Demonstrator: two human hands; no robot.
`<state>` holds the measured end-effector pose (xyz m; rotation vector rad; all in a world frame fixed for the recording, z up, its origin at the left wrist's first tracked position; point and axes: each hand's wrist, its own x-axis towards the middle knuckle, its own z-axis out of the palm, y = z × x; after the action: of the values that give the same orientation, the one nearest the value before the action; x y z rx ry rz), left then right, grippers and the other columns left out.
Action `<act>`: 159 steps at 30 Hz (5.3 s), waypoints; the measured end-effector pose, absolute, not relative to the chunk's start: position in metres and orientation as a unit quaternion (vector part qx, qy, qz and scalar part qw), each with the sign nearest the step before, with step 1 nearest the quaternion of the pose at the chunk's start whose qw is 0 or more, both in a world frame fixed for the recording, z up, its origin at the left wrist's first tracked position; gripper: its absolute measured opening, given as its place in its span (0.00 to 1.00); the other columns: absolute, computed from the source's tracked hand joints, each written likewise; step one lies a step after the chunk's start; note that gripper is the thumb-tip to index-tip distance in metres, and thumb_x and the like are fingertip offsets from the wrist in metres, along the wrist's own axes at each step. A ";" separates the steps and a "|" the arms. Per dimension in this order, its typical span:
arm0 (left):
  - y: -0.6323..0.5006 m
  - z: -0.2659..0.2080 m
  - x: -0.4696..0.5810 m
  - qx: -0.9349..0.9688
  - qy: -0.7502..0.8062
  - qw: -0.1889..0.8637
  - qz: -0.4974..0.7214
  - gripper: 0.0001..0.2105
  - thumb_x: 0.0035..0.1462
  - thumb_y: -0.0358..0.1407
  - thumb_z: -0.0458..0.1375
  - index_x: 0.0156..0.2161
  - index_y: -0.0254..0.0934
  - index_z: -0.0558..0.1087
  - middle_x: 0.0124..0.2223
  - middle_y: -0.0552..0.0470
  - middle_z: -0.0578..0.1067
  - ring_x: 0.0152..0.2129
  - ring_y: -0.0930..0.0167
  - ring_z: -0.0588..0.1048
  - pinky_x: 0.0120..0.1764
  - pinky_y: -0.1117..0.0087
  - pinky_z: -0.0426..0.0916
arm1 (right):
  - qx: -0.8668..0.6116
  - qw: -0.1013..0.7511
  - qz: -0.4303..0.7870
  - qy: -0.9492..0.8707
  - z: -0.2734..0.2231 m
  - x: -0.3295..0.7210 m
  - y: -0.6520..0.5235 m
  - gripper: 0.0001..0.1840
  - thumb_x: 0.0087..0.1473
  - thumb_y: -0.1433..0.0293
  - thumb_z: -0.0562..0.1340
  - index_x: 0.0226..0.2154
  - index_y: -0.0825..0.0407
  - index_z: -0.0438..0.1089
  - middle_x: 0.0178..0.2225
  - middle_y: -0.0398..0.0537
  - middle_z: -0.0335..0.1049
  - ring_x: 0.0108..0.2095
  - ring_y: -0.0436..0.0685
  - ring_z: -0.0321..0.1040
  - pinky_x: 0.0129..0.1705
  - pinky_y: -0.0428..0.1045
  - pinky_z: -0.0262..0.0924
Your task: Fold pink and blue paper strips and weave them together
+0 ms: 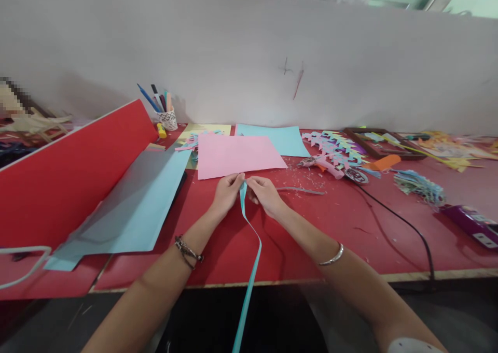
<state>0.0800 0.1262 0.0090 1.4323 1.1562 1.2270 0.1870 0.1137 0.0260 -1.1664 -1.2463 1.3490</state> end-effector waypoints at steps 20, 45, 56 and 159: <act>0.124 0.015 0.078 0.596 0.500 0.418 0.469 0.18 0.49 0.45 0.48 0.15 0.37 0.57 0.14 0.61 0.53 0.15 0.78 0.53 0.20 0.75 0.50 | -0.493 0.499 0.513 -0.494 0.026 0.189 0.114 0.12 0.41 0.73 0.53 0.11 0.54 0.57 0.08 0.34 0.55 0.08 0.40 0.47 0.11 0.39 0.41; 0.121 0.014 0.082 0.616 0.454 0.446 0.465 0.21 0.47 0.51 0.47 0.18 0.35 0.64 0.18 0.55 0.66 0.18 0.75 0.65 0.25 0.74 0.59 | -0.510 0.480 0.513 -0.496 0.031 0.189 0.112 0.16 0.47 0.73 0.53 0.11 0.54 0.55 0.08 0.33 0.53 0.09 0.40 0.48 0.13 0.39 0.44; 0.122 0.013 0.080 0.595 0.481 0.427 0.482 0.21 0.48 0.52 0.46 0.16 0.37 0.60 0.14 0.59 0.59 0.14 0.77 0.59 0.21 0.74 0.55 | -0.514 0.485 0.502 -0.498 0.029 0.189 0.111 0.15 0.45 0.73 0.53 0.11 0.53 0.56 0.08 0.34 0.54 0.10 0.41 0.48 0.14 0.40 0.44; 0.115 0.019 0.085 0.611 0.469 0.454 0.447 0.20 0.53 0.44 0.45 0.16 0.35 0.64 0.14 0.57 0.65 0.13 0.77 0.64 0.21 0.76 0.59 | -0.480 0.511 0.479 -0.528 0.028 0.192 0.113 0.16 0.49 0.69 0.51 0.13 0.52 0.53 0.10 0.34 0.52 0.13 0.43 0.54 0.18 0.42 0.47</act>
<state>0.0853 0.1146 0.0191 1.5085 1.1583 1.1038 0.1919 0.1131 0.0285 -1.1552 -1.2704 1.1535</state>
